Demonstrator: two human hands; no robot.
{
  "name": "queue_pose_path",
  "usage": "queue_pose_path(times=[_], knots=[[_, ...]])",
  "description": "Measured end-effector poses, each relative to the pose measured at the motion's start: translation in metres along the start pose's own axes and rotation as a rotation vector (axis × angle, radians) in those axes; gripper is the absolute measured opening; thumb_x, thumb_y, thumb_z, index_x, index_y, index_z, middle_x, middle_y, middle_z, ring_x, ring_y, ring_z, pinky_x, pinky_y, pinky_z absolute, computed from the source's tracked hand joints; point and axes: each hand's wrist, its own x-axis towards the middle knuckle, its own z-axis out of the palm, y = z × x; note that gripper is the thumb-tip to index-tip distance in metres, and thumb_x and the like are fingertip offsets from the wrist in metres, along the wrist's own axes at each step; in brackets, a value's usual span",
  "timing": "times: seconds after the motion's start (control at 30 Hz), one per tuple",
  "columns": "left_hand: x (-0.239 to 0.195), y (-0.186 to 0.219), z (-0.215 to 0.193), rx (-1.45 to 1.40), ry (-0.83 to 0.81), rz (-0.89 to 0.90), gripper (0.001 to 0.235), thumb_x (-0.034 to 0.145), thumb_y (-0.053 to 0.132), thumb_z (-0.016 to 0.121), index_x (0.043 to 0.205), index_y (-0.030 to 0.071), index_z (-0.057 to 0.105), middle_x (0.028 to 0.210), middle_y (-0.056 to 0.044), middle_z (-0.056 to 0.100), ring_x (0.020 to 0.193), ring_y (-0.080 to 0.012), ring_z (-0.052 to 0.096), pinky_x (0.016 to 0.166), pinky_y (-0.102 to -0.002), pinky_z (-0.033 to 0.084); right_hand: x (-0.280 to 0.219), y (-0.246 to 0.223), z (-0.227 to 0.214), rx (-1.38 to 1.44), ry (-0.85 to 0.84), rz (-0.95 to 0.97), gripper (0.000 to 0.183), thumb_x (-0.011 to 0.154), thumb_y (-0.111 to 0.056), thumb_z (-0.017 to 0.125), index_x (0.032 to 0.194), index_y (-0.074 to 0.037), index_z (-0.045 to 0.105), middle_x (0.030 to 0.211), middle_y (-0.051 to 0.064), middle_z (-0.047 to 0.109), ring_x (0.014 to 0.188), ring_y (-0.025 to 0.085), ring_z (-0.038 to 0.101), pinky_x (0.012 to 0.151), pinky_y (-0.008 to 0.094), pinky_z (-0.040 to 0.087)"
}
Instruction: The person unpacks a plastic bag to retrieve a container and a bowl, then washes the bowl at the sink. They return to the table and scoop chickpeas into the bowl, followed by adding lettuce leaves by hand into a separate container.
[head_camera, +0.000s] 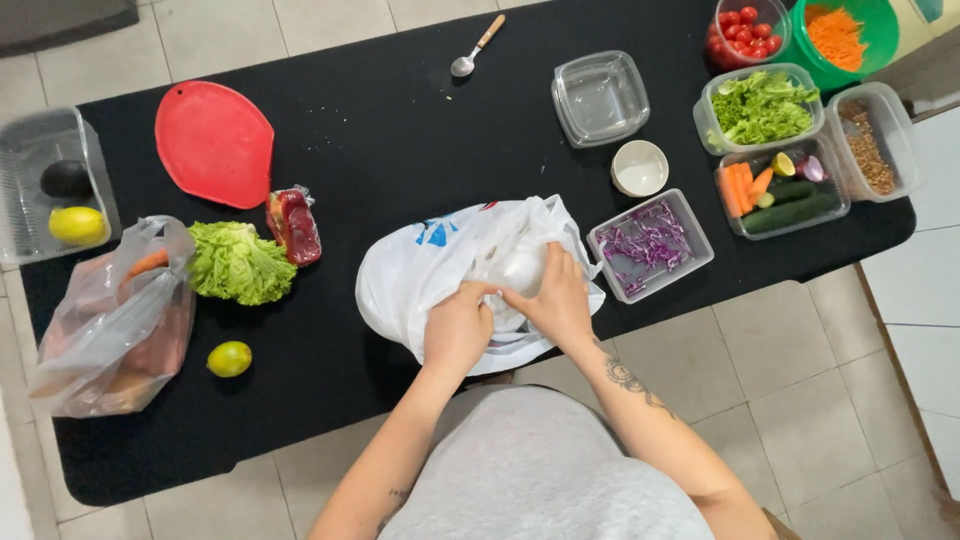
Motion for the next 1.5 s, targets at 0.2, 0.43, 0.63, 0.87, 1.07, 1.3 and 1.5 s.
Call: queue_pose_path(times=[0.2,0.43,0.63,0.87,1.07,1.3,1.5], knots=[[0.016,-0.002,0.003,-0.001,0.255,0.132,0.030,0.082,0.018,0.063,0.108,0.006,0.052,0.112,-0.013,0.055,0.098,-0.0376,0.061,0.083,-0.050,0.051,0.003,0.002,0.008,-0.006,-0.035,-0.015,0.095,0.064,-0.039,0.080,0.134,0.004,0.031,0.121,0.023,0.048,0.116,0.041,0.046,0.091,0.058,0.041],[-0.003,0.038,-0.057,-0.519,0.229,0.110,0.022,0.090,0.028,0.046,0.088,0.011,0.060,0.062,-0.007,0.062,0.073,-0.0255,0.060,0.076,-0.037,0.047,0.023,0.018,0.002,-0.043,-0.161,-0.301,0.081,0.055,-0.018,0.084,0.128,-0.009,0.049,0.130,0.020,0.039,0.116,0.040,0.043,0.090,0.050,0.044],[-0.019,0.037,-0.067,-0.549,0.218,0.047,0.026,0.081,0.019,0.046,0.105,0.010,0.053,0.063,-0.008,0.058,0.067,-0.0236,0.055,0.072,-0.037,0.047,0.018,0.005,-0.015,0.061,-0.102,-0.335,0.047,0.077,0.000,0.062,0.118,-0.021,0.054,0.117,0.007,0.051,0.108,0.033,0.057,0.087,0.043,0.050],[-0.022,0.030,-0.046,-0.588,0.108,0.035,0.019,0.081,0.014,0.048,0.099,0.010,0.047,0.063,-0.008,0.066,0.055,-0.0193,0.056,0.062,-0.030,0.043,0.005,-0.002,0.026,-0.101,0.084,-0.089,0.069,0.057,-0.059,0.078,0.102,-0.014,0.049,0.104,0.007,0.045,0.101,0.032,0.056,0.081,0.048,0.050],[-0.025,0.048,-0.061,-0.283,-0.013,0.272,0.054,0.077,0.004,0.052,0.129,-0.004,0.038,0.123,-0.022,0.059,0.102,-0.0444,0.058,0.080,-0.050,0.049,-0.003,0.002,0.009,0.188,0.113,-0.085,0.057,0.066,-0.011,0.073,0.114,-0.007,0.042,0.108,0.016,0.050,0.103,0.041,0.057,0.085,0.049,0.048],[0.061,-0.007,0.006,0.463,-0.154,0.458,0.058,0.082,0.014,0.061,0.132,0.014,0.031,0.124,-0.009,0.057,0.090,-0.0359,0.064,0.072,-0.056,0.052,0.002,0.027,0.006,0.625,-0.021,0.062,0.056,0.066,0.001,0.067,0.118,-0.014,0.054,0.116,0.007,0.061,0.114,0.027,0.054,0.097,0.036,0.042],[0.085,-0.033,0.038,0.455,-0.076,0.474,0.055,0.079,0.015,0.066,0.124,0.018,0.034,0.117,-0.006,0.061,0.090,-0.0329,0.065,0.075,-0.050,0.054,0.008,0.039,0.026,0.640,0.028,0.098,0.054,0.064,-0.012,0.079,0.113,-0.010,0.056,0.113,0.009,0.061,0.107,0.027,0.057,0.092,0.035,0.044]])
